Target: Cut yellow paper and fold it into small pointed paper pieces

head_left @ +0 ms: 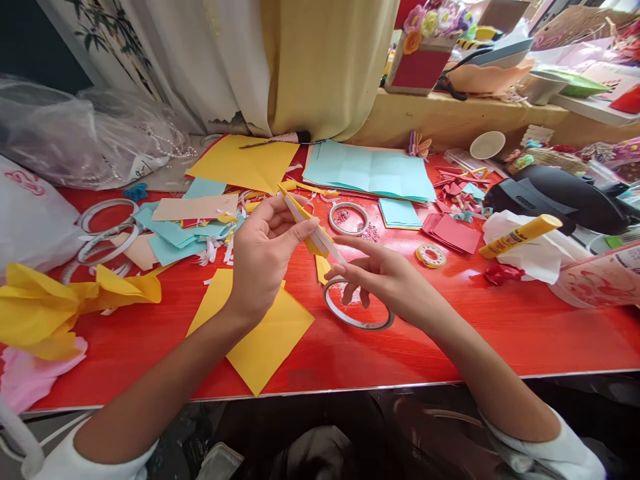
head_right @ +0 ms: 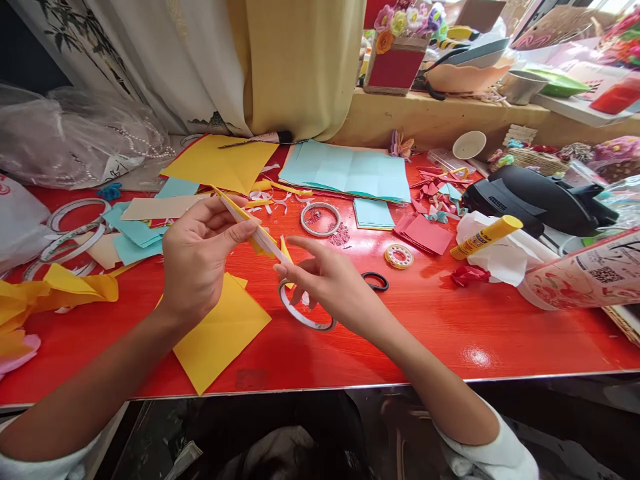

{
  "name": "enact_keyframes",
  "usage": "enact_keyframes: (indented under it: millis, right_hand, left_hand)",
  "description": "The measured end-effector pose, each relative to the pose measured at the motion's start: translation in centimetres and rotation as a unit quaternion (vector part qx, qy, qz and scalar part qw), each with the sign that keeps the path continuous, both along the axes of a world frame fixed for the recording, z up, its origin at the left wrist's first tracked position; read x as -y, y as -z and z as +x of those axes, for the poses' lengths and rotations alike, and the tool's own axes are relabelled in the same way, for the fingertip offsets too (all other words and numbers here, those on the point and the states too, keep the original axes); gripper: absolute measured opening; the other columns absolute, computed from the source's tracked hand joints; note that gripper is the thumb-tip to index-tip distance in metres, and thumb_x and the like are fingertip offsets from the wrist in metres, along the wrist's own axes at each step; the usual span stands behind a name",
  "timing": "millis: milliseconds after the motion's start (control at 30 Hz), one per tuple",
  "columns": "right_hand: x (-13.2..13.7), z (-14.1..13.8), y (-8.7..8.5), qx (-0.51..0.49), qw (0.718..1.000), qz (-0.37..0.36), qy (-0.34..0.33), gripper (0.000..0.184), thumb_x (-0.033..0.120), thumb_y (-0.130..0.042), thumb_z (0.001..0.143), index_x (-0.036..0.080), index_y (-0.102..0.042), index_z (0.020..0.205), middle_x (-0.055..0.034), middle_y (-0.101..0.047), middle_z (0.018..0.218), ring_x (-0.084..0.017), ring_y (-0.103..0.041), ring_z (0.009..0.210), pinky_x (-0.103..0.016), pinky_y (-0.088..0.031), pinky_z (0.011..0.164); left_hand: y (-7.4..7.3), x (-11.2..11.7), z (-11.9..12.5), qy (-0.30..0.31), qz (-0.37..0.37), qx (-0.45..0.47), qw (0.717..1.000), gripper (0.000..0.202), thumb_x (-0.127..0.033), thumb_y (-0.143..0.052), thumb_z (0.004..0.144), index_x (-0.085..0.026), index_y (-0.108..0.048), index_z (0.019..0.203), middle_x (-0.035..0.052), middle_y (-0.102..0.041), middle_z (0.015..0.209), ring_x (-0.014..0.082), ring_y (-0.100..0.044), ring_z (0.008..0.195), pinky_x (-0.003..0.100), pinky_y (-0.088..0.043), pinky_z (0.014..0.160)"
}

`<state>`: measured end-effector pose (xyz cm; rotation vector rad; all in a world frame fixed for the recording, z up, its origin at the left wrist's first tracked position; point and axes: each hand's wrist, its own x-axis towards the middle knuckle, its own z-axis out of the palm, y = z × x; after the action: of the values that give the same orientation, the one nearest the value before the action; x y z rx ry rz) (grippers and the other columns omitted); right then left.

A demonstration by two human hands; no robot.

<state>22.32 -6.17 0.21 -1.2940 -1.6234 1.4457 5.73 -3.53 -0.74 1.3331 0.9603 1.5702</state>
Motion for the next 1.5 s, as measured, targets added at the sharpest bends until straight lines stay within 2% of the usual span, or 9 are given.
enact_keyframes:
  millis: [133, 333, 433, 733, 933, 1033, 1133, 1333, 1500]
  right_hand:
    - [-0.2, 0.1, 0.3, -0.014, 0.999, 0.019, -0.036, 0.03, 0.041, -0.054, 0.086, 0.015, -0.059, 0.1, -0.0075, -0.068, 0.088, -0.013, -0.063, 0.067, -0.022, -0.048, 0.052]
    - [-0.2, 0.2, 0.1, -0.018, 0.997, 0.069, -0.028, 0.04, 0.037, -0.065, 0.078, 0.019, -0.056, 0.113, -0.007, -0.066, 0.102, -0.019, -0.064, 0.091, -0.03, -0.053, 0.071]
    - [-0.2, 0.3, -0.2, -0.02, 0.993, 0.112, -0.014, 0.027, 0.038, -0.06, 0.083, 0.019, -0.063, 0.101, -0.005, -0.066, 0.1, -0.017, -0.063, 0.091, -0.03, -0.051, 0.078]
    - [-0.3, 0.0, 0.7, -0.04, 0.991, 0.122, 0.038, 0.025, 0.04, -0.06, 0.081, 0.016, -0.06, 0.076, -0.0021, -0.063, 0.074, -0.012, -0.057, 0.067, -0.024, -0.046, 0.058]
    - [-0.6, 0.2, 0.6, 0.019, 0.988, 0.147, 0.049, 0.022, 0.036, -0.062, 0.081, 0.015, -0.061, 0.074, -0.0012, -0.06, 0.069, -0.011, -0.055, 0.064, -0.024, -0.046, 0.057]
    - [-0.8, 0.2, 0.8, -0.03, 0.98, 0.176, 0.088, 0.022, 0.038, -0.061, 0.082, 0.016, -0.064, 0.079, -0.0025, -0.063, 0.075, -0.013, -0.059, 0.07, -0.027, -0.052, 0.065]
    - [-0.9, 0.2, 0.9, -0.056, 0.972, 0.204, 0.102, 0.026, 0.04, -0.055, 0.085, 0.019, -0.068, 0.091, -0.0043, -0.064, 0.087, -0.015, -0.061, 0.082, -0.03, -0.055, 0.07]
    - [-1.5, 2.2, -0.4, 0.137, 0.945, 0.286, 0.083, 0.033, 0.039, -0.052, 0.087, 0.023, -0.061, 0.116, -0.0069, -0.064, 0.104, -0.019, -0.06, 0.091, -0.035, -0.051, 0.077]
    - [0.2, 7.3, 0.3, 0.405, 0.889, 0.215, -0.009, 0.029, 0.041, -0.053, 0.085, 0.023, -0.067, 0.103, -0.0093, -0.064, 0.104, -0.023, -0.062, 0.085, -0.036, -0.049, 0.069]
  left_hand:
    - [0.0, -0.2, -0.2, 0.01, -0.002, -0.014, 1.0, 0.017, -0.015, -0.066, 0.075, -0.019, -0.062, 0.092, 0.0008, -0.063, 0.09, 0.0132, -0.061, 0.084, 0.026, -0.053, 0.078]
    - [0.0, -0.5, -0.4, 0.034, -0.021, -0.03, 0.999, 0.017, -0.015, -0.068, 0.073, -0.019, -0.063, 0.089, 0.001, -0.064, 0.087, 0.0142, -0.062, 0.081, 0.027, -0.054, 0.074]
    - [-0.2, -0.4, -0.4, 0.064, -0.034, -0.036, 0.997, 0.017, -0.017, -0.069, 0.073, -0.018, -0.063, 0.089, 0.0011, -0.064, 0.085, 0.0145, -0.062, 0.079, 0.026, -0.054, 0.072]
    - [0.0, -0.1, 0.0, 0.111, -0.049, -0.043, 0.992, 0.018, -0.019, -0.07, 0.071, -0.018, -0.059, 0.085, 0.001, -0.063, 0.083, 0.0142, -0.063, 0.078, 0.026, -0.053, 0.072]
    - [-0.2, -1.0, -1.0, 0.143, -0.089, -0.06, 0.984, 0.052, -0.02, -0.077, 0.063, -0.024, -0.049, 0.107, 0.002, -0.064, 0.09, 0.0164, -0.065, 0.078, 0.028, -0.053, 0.068]
    - [0.0, -1.1, -1.1, 0.226, -0.132, -0.114, 0.958, 0.033, -0.028, -0.073, 0.069, -0.02, -0.058, 0.098, 0.0036, -0.066, 0.088, 0.018, -0.064, 0.083, 0.03, -0.052, 0.073]
    - [0.2, -0.9, -0.7, 0.237, -0.123, -0.101, 0.958, 0.019, -0.035, -0.066, 0.076, -0.017, -0.064, 0.082, 0.0038, -0.066, 0.087, 0.0171, -0.062, 0.086, 0.031, -0.05, 0.08]
    - [-0.2, -0.9, -0.8, 0.224, -0.137, 0.061, 0.963, 0.012, -0.03, -0.06, 0.082, -0.018, -0.057, 0.084, 0.0023, -0.068, 0.079, 0.0163, -0.068, 0.078, 0.033, -0.052, 0.08]
    - [-0.3, -1.1, -1.1, 0.218, -0.151, 0.031, 0.964, 0.016, -0.03, -0.059, 0.083, -0.019, -0.052, 0.091, 0.0016, -0.068, 0.071, 0.0138, -0.065, 0.057, 0.028, -0.054, 0.059]
